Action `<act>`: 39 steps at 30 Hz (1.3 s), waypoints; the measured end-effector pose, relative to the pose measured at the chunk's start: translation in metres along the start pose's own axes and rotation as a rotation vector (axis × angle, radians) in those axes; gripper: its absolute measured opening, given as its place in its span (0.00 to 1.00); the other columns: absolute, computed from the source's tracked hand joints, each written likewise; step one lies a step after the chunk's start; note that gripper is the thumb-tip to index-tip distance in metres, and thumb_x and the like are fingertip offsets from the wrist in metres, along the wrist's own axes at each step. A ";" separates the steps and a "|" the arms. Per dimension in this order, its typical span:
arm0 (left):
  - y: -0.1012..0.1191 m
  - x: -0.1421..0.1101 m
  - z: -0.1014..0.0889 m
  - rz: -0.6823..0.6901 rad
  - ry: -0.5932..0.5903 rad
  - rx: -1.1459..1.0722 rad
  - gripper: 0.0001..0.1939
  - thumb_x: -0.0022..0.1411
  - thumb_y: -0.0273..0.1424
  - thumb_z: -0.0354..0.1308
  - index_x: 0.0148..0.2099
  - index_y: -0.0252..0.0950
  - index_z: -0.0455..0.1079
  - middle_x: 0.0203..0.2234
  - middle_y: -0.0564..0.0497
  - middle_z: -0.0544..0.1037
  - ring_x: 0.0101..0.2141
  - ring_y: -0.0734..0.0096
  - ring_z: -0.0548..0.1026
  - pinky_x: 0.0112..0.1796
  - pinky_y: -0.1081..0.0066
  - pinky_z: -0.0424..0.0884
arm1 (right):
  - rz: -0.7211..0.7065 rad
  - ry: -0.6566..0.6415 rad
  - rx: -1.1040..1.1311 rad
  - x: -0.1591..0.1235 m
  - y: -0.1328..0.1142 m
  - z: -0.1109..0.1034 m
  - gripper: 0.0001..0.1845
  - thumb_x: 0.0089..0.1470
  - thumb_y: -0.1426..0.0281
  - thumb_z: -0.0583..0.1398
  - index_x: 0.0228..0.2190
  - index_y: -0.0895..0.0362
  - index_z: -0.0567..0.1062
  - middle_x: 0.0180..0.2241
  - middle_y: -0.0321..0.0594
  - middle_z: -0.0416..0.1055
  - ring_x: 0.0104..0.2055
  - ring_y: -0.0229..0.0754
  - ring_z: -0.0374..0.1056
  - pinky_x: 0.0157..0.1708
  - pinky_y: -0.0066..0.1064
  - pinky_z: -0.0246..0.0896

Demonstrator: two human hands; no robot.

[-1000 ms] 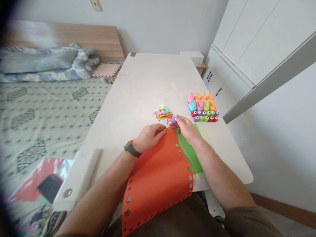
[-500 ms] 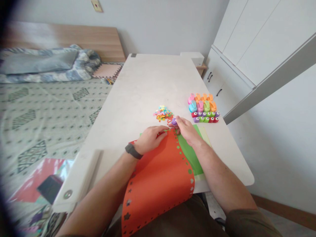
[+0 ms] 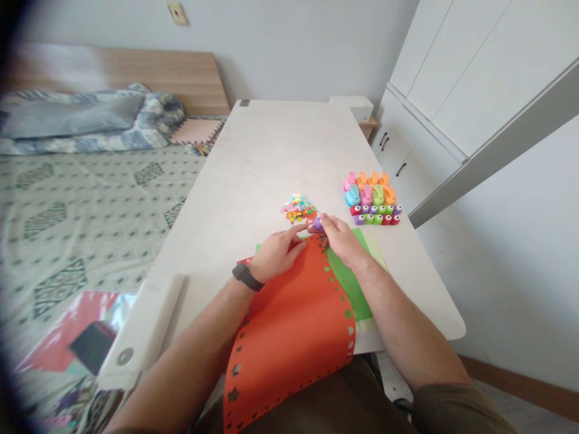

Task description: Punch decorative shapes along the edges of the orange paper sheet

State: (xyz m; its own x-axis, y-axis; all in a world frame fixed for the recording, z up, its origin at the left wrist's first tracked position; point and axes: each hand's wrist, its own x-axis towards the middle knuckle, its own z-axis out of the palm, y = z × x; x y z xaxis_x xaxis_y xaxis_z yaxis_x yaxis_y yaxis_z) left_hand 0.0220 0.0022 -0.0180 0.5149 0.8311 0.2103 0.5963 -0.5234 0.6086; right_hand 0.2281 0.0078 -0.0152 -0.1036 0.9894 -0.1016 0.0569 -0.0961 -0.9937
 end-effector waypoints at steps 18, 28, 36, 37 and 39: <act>-0.001 0.001 0.005 -0.023 -0.012 0.009 0.24 0.69 0.32 0.54 0.65 0.36 0.64 0.40 0.46 0.83 0.40 0.62 0.81 0.43 0.66 0.74 | 0.001 0.014 -0.005 0.002 0.000 -0.001 0.29 0.60 0.41 0.56 0.41 0.53 0.77 0.39 0.43 0.82 0.40 0.47 0.78 0.29 0.32 0.66; -0.005 0.000 0.003 -0.022 0.004 0.032 0.14 0.71 0.34 0.53 0.54 0.37 0.73 0.41 0.46 0.83 0.42 0.62 0.80 0.45 0.65 0.74 | -0.087 0.201 -0.015 0.004 -0.009 -0.013 0.25 0.57 0.45 0.62 0.40 0.53 0.75 0.32 0.38 0.77 0.30 0.37 0.70 0.25 0.28 0.60; -0.007 -0.001 0.002 -0.022 0.004 0.028 0.13 0.71 0.34 0.53 0.53 0.38 0.73 0.42 0.47 0.83 0.43 0.63 0.80 0.47 0.66 0.74 | -0.266 0.472 -0.054 -0.002 -0.025 -0.064 0.25 0.53 0.51 0.67 0.46 0.51 0.70 0.33 0.36 0.77 0.30 0.38 0.71 0.26 0.28 0.62; -0.007 -0.001 0.001 -0.026 0.003 0.026 0.13 0.70 0.34 0.53 0.53 0.38 0.73 0.42 0.47 0.83 0.43 0.63 0.80 0.47 0.66 0.74 | -0.285 0.559 -0.125 -0.003 -0.024 -0.080 0.25 0.53 0.51 0.67 0.46 0.52 0.71 0.34 0.37 0.78 0.31 0.39 0.71 0.27 0.29 0.64; -0.007 -0.001 0.001 -0.029 0.003 0.017 0.13 0.70 0.34 0.53 0.53 0.38 0.73 0.43 0.47 0.83 0.43 0.63 0.81 0.47 0.66 0.74 | -0.277 0.766 -0.339 -0.006 -0.019 -0.116 0.25 0.54 0.51 0.65 0.47 0.54 0.74 0.36 0.41 0.78 0.33 0.42 0.72 0.32 0.34 0.67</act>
State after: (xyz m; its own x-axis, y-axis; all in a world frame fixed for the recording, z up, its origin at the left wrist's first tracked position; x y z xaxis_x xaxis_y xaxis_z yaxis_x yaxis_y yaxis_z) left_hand 0.0179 0.0050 -0.0231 0.4954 0.8465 0.1953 0.6214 -0.5023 0.6013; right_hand 0.3431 0.0168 0.0097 0.5300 0.7849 0.3211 0.4326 0.0755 -0.8984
